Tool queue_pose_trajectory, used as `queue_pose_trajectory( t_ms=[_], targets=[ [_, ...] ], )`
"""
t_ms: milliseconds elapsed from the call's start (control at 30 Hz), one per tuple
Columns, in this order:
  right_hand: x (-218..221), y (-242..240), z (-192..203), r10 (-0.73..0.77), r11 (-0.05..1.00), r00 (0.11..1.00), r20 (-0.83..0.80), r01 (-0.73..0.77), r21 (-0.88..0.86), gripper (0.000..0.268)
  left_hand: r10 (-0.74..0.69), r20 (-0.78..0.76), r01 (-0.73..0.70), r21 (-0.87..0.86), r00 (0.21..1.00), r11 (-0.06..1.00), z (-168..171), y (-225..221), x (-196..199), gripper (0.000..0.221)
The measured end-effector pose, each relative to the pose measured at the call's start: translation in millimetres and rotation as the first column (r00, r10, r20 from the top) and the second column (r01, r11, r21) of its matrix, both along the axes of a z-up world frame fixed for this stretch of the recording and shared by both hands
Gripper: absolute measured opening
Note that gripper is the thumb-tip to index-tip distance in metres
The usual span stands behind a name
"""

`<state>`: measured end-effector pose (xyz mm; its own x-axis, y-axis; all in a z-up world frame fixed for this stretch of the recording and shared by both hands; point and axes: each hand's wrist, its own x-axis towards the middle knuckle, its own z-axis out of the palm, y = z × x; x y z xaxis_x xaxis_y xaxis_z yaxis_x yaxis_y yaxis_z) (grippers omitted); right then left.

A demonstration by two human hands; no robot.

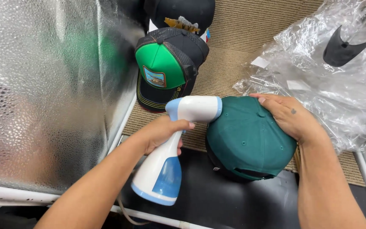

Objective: The person is using a handheld steamer and a brush to treat a green baseball cap, likely to remove wrinkles or reshape it.

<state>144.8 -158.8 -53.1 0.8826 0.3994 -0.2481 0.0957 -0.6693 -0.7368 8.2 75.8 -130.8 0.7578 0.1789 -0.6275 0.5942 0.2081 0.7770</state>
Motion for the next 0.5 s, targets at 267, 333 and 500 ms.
queue_pose_trajectory(
  t_ms=[267,333,500],
  targets=[
    [13,-8,-16,0.075,0.996,0.995,0.063,-0.072,-0.044,0.045,-0.339,-0.183,0.333,0.820,0.923,0.465,89,-23,-8,0.059],
    [20,-15,-32,0.043,0.985,0.986,0.163,-0.069,0.156,0.033,-0.434,-0.237,0.303,0.949,0.869,0.088,99,-31,5,0.074],
    [25,-11,-33,0.065,0.988,0.983,0.174,-0.089,0.130,0.035,-0.522,-0.283,0.248,0.959,0.805,-0.137,127,-66,41,0.048]
  ],
)
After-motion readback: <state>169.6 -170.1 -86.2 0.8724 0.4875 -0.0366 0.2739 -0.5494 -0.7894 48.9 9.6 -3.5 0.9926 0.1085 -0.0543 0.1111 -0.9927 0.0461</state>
